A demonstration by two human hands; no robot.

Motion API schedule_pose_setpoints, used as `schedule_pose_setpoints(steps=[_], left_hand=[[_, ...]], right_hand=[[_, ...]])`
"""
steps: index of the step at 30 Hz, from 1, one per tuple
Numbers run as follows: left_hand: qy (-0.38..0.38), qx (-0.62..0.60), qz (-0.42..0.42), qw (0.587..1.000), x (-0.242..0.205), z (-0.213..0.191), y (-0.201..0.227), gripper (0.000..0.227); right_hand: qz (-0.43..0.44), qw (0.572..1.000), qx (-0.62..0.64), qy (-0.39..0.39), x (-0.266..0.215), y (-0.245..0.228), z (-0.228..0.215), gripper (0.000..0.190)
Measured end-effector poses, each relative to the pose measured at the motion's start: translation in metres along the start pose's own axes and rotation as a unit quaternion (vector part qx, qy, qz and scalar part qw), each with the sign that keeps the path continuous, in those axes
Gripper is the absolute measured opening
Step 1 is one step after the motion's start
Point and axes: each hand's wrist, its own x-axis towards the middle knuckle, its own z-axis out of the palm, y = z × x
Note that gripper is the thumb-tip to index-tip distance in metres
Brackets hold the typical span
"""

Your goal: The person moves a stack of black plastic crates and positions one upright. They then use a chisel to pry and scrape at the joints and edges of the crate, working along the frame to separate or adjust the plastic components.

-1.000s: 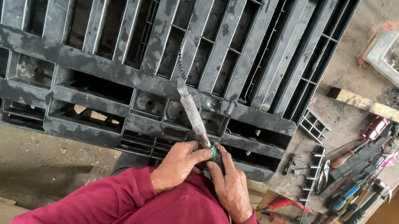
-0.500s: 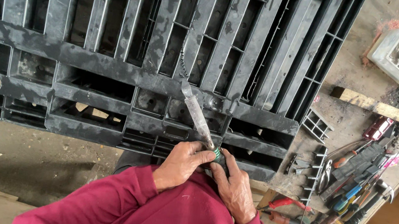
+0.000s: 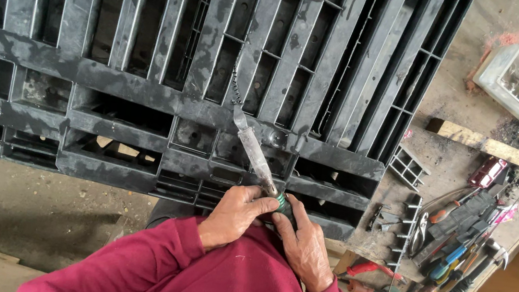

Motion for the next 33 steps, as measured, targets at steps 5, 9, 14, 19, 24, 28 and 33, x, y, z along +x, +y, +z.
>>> schedule_pose_setpoints(steps=[5, 9, 14, 19, 24, 28, 33], left_hand=[[0.015, 0.012, 0.006, 1.000, 0.002, 0.005, 0.000, 0.037], [0.022, -0.007, 0.016, 1.000, 0.003, 0.010, 0.000, 0.037], [0.038, -0.039, 0.031, 0.998, 0.004, 0.019, 0.000, 0.037], [0.057, -0.078, 0.038, 0.995, 0.005, 0.029, -0.004, 0.036], [0.074, -0.128, 0.080, 0.986, 0.008, 0.042, -0.017, 0.032], [0.101, -0.049, 0.114, 0.987, 0.006, 0.044, -0.018, 0.031], [0.091, -0.068, 0.134, 0.984, 0.003, 0.045, -0.013, 0.030]], right_hand=[[-0.012, 1.000, -0.017, -0.008, 0.004, 0.006, -0.004, 0.044], [-0.047, 0.999, -0.014, -0.012, 0.007, 0.013, -0.009, 0.043], [-0.032, 0.999, -0.021, -0.034, 0.013, 0.014, -0.018, 0.043], [-0.027, 0.998, -0.011, -0.058, 0.018, 0.014, -0.026, 0.043], [-0.087, 0.995, -0.048, -0.034, 0.019, 0.025, -0.028, 0.042], [-0.064, 0.996, -0.049, -0.029, 0.020, 0.034, -0.026, 0.044], [-0.061, 0.997, -0.047, -0.028, 0.020, 0.041, -0.027, 0.045]])
